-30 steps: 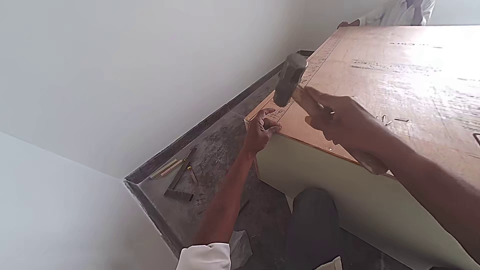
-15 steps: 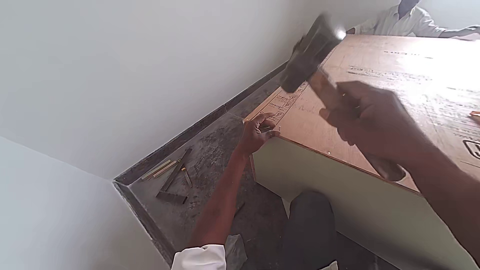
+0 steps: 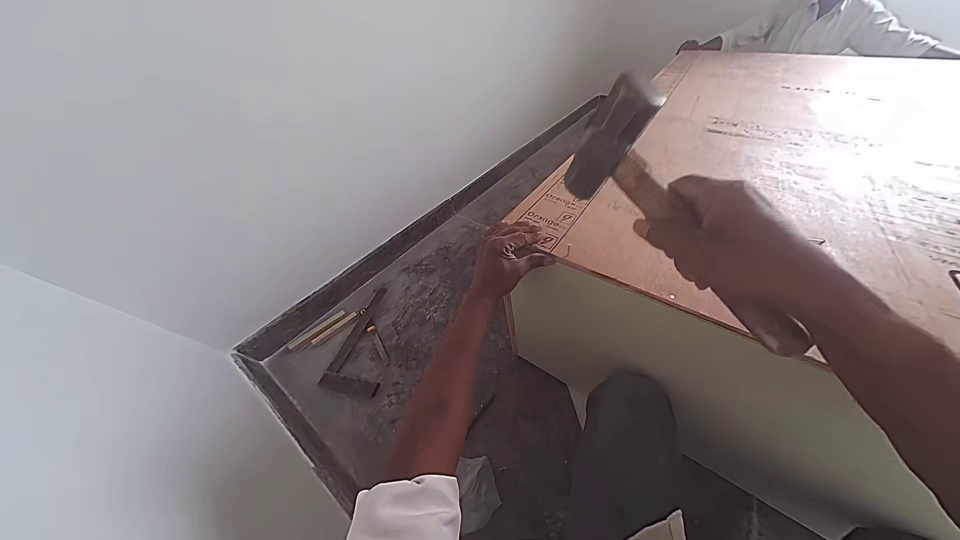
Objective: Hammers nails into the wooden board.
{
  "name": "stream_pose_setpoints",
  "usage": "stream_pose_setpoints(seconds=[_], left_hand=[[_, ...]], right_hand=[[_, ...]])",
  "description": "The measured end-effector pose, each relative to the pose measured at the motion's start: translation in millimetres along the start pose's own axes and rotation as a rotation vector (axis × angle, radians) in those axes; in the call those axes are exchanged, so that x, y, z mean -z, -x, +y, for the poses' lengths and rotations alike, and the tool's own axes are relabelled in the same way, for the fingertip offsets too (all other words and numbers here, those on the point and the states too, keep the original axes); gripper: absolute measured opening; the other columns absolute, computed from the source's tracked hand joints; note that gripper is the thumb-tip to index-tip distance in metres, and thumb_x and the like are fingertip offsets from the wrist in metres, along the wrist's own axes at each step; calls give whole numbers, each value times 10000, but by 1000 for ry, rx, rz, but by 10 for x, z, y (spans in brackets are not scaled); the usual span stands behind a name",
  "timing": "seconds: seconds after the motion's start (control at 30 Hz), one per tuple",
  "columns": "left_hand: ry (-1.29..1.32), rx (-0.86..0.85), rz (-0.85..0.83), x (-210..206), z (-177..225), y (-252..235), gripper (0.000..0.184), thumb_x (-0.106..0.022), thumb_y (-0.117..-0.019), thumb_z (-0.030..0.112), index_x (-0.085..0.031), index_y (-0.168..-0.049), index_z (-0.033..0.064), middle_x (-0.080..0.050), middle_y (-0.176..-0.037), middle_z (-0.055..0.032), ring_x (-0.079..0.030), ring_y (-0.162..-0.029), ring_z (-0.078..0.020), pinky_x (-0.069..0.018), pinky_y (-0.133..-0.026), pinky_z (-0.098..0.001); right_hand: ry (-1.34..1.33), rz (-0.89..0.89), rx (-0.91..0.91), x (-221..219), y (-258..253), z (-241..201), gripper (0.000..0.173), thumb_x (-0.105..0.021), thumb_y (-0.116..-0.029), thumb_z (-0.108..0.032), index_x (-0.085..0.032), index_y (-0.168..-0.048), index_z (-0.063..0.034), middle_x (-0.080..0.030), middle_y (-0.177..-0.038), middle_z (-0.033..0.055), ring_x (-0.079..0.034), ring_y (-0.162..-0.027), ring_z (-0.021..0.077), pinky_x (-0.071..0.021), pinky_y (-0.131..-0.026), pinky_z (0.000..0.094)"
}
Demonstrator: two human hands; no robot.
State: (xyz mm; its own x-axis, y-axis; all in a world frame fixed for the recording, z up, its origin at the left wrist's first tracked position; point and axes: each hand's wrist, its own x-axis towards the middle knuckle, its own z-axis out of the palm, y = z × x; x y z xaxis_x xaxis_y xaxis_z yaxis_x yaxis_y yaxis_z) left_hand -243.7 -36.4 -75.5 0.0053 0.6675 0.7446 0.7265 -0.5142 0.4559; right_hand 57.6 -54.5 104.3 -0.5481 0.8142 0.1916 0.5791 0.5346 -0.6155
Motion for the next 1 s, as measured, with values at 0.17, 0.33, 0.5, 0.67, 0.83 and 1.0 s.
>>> stream_pose_setpoints(seconds=[0.17, 0.33, 0.5, 0.67, 0.83, 1.0], left_hand=[[-17, -23, 36, -49, 52, 5, 488, -883, -765, 436, -797, -1087, 80, -745, -1218, -69, -643, -1246, -213, -388, -1173, -458], [-6, 17, 72, -91, 132, 35, 450, -904, -744, 386, -794, -1043, 69, -744, -1202, -69, -634, -1228, -221, -400, -1143, -437], [-26, -16, 96, -112, 82, 49, 447, -895, -751, 395, -796, -1055, 83, -745, -1190, -57, -632, -1220, -214, -409, -1130, -431], [-2, -16, 110, -136, 94, 40, 445, -897, -752, 382, -792, -1043, 62, -746, -1191, -77, -641, -1213, -224, -403, -1138, -436], [4, -21, 126, -126, 89, 36, 435, -897, -749, 375, -794, -1030, 60, -753, -1161, -76, -640, -1217, -223, -394, -1145, -427], [-6, -51, 146, -145, 42, 41, 448, -887, -746, 419, -793, -1001, 63, -752, -1149, -71, -651, -1177, -207, -426, -1108, -407]], right_hand=[[-124, 462, 238, 358, -231, -355, 160, -585, -1007, -306, -547, -1046, -155, -538, -688, -82, -555, -459, 20, -538, -410, 230], [329, -197, -88, -178, -233, 23, 108, -618, -975, -96, -549, -1011, -23, -578, -771, 127, -603, -656, 277, -498, -584, 472], [204, -142, -117, -81, -63, 65, 99, -655, -984, -114, -569, -1018, -79, -585, -688, 75, -584, -520, 194, -514, -482, 385], [-84, 463, 187, 390, -220, -368, 163, -607, -954, -189, -585, -1096, -112, -547, -696, -64, -547, -453, 15, -527, -413, 218], [228, -59, -12, -86, -230, -67, 165, -609, -966, -88, -519, -1091, -27, -564, -765, 97, -589, -612, 229, -504, -553, 430], [285, -250, -103, -137, -179, 34, 86, -653, -956, -90, -573, -987, -87, -584, -710, 64, -585, -566, 191, -496, -518, 391]])
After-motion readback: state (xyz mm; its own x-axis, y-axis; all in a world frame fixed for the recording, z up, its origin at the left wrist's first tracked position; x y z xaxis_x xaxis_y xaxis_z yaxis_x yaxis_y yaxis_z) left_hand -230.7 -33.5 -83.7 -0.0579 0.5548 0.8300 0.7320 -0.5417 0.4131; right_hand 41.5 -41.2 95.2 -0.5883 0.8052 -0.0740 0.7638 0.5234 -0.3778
